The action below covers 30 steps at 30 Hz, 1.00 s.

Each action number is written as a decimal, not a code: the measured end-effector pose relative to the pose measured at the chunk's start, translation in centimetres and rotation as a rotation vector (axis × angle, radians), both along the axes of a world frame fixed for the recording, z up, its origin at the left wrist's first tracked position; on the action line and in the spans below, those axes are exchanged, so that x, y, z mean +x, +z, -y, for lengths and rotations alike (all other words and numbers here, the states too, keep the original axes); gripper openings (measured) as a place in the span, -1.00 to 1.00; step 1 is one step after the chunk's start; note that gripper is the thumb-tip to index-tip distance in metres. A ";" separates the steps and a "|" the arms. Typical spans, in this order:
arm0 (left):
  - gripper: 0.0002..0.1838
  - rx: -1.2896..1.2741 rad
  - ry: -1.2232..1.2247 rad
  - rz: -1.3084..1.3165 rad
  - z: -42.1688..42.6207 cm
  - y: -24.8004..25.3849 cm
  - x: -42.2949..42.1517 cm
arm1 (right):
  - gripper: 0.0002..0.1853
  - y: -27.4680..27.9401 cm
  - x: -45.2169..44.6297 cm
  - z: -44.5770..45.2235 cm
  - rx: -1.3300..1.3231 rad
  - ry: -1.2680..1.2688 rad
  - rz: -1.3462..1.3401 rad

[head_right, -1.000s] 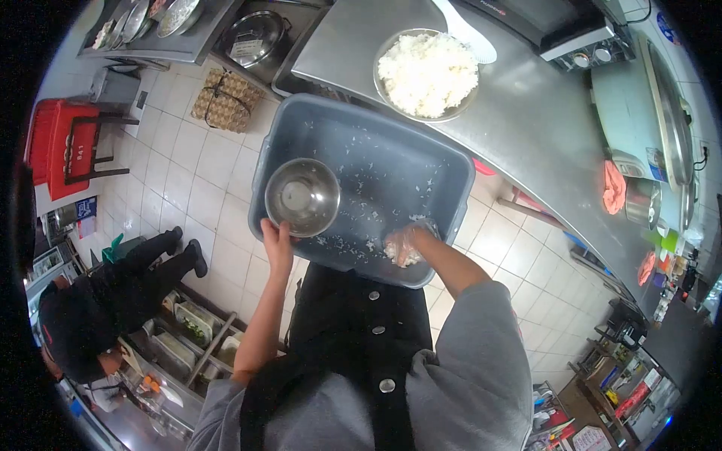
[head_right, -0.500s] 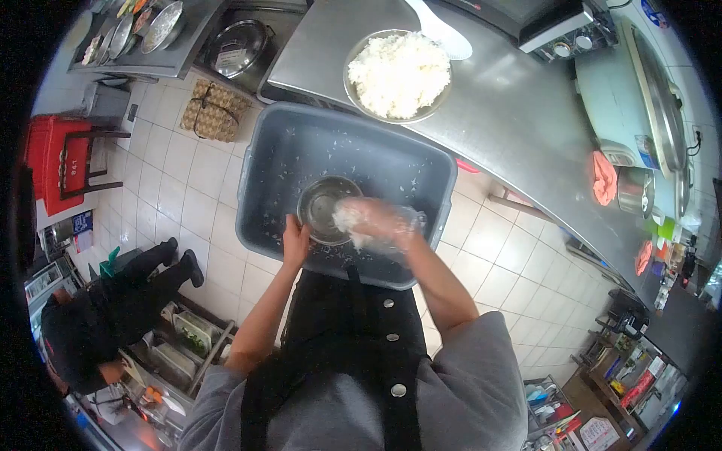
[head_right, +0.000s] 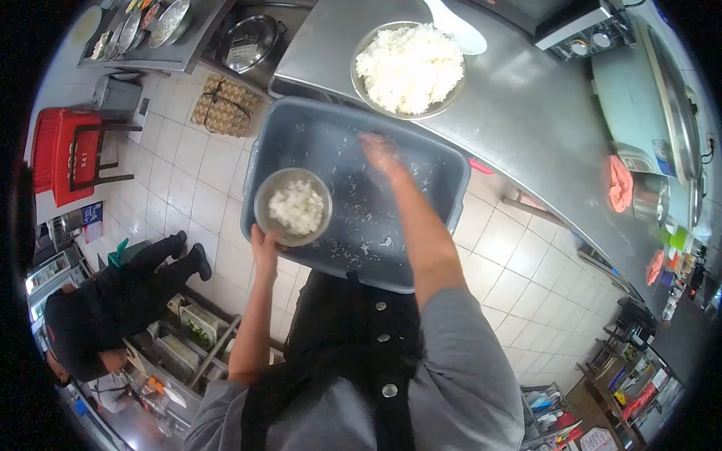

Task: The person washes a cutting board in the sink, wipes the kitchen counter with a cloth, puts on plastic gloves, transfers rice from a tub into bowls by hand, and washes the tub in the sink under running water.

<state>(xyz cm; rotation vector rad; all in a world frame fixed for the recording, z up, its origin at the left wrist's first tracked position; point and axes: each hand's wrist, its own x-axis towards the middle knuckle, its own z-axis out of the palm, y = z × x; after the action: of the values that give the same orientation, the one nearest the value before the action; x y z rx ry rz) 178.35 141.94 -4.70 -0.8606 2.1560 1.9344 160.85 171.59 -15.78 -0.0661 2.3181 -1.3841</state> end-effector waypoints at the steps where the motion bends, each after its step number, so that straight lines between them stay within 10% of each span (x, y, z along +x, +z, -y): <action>1: -0.88 -0.011 0.084 0.008 0.5 0.9 0.0 | -0.68 -3.0 0.4 1.5 0.043 -0.112 -0.168; 5: -0.85 0.037 0.212 -0.006 3.9 2.5 1.0 | -0.83 -4.7 10.5 7.4 0.173 0.259 -0.464; 12: -0.86 0.083 0.266 -0.054 6.9 2.7 2.5 | -0.86 -8.0 18.3 -2.0 0.429 0.986 0.198; 15: -0.85 0.131 0.290 -0.070 6.4 2.8 2.7 | -0.84 -1.1 8.5 5.3 0.179 0.639 -0.047; 20: -0.86 0.137 0.349 -0.074 5.4 3.2 2.7 | -0.86 -5.2 2.2 16.4 0.206 0.283 -0.574; 22: -0.87 0.141 0.332 -0.064 5.6 3.5 3.1 | -0.78 -5.2 7.0 17.3 0.551 0.736 -0.374; 24: -0.87 0.158 0.334 -0.098 5.6 3.4 3.2 | -0.72 -2.1 12.7 9.9 0.300 0.844 -0.689; 26: -0.84 0.160 0.320 -0.085 5.8 3.2 3.6 | -0.72 -1.9 17.0 4.4 0.305 0.873 -0.403; 30: -0.82 0.191 0.317 -0.078 5.6 2.5 3.5 | -0.72 -0.7 16.4 -5.8 0.721 1.054 -0.424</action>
<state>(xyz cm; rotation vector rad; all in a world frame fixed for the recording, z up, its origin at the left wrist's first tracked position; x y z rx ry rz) 181.86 136.36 -2.25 -1.1662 1.9264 2.3109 177.23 177.36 -16.43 -1.2270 2.3135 -0.0004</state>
